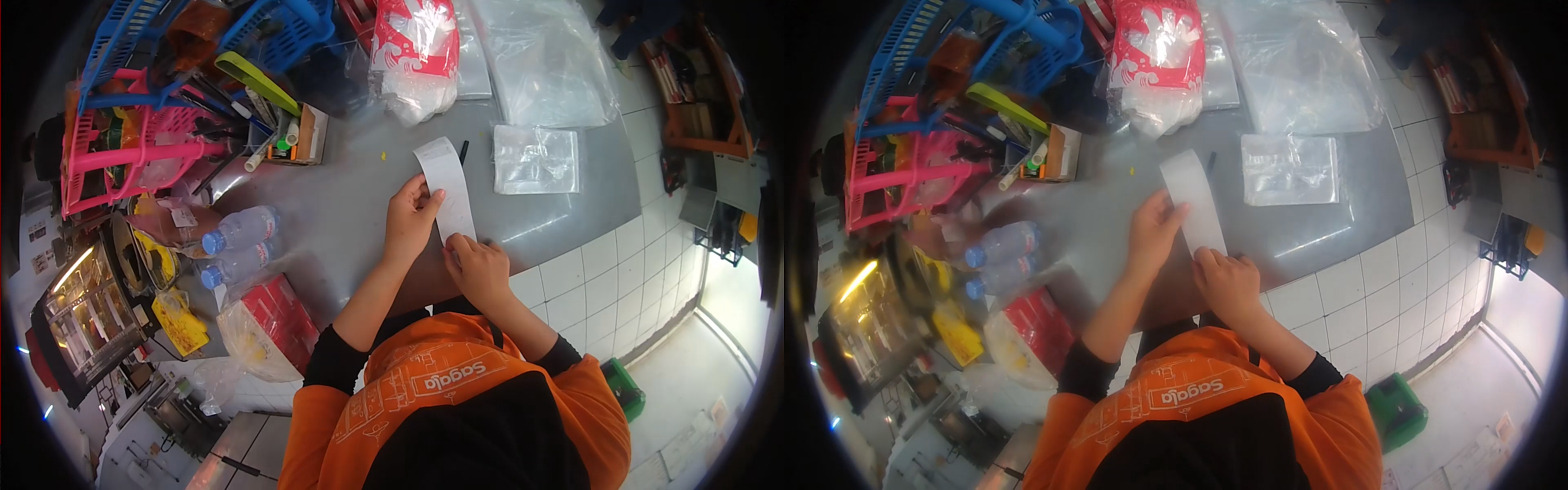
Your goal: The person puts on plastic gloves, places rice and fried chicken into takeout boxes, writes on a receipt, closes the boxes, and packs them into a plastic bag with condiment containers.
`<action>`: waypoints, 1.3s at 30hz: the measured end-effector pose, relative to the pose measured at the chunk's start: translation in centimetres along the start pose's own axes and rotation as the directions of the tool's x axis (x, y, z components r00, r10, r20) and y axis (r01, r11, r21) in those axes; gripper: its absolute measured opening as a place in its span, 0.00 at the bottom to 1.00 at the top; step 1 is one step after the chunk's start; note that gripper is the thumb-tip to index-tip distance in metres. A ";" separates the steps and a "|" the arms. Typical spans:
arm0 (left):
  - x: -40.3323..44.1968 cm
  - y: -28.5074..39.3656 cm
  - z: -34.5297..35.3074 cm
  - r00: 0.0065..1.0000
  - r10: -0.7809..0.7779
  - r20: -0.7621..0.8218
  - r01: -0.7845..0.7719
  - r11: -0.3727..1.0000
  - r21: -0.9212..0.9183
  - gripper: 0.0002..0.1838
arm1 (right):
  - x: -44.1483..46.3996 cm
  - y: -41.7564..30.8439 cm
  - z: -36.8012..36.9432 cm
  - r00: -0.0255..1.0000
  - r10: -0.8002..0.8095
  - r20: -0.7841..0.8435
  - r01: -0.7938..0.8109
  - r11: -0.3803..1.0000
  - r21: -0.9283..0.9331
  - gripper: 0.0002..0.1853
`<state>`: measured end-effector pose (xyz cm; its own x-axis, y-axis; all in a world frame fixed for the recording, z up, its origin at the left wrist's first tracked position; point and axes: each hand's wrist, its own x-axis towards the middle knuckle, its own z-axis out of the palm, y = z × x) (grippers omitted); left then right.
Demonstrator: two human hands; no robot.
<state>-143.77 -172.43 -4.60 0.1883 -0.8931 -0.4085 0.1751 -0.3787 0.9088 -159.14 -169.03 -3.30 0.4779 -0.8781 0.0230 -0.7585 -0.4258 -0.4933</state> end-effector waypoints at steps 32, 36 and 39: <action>-2.8 0.7 -2.7 0.968 0.247 -0.042 -0.218 0.912 0.348 0.20 | 20.0 11.3 -8.9 0.815 0.360 -0.455 0.136 0.643 0.753 0.18; -2.0 3.3 -4.0 0.976 0.217 0.015 -0.211 0.930 0.300 0.17 | 17.5 12.4 -8.8 0.786 0.608 -0.115 0.029 0.150 0.988 0.28; -0.1 4.1 -6.0 0.994 0.106 0.005 -0.103 0.948 0.300 0.14 | 14.6 7.0 -9.2 0.481 0.657 -0.580 0.105 0.614 0.783 0.33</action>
<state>-137.27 -172.41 -1.32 0.2015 -0.9293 -0.3094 -0.1434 -0.3405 0.9293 -161.56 -186.89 1.55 -0.5257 -0.8289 0.1911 -0.0689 -0.1824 -0.9808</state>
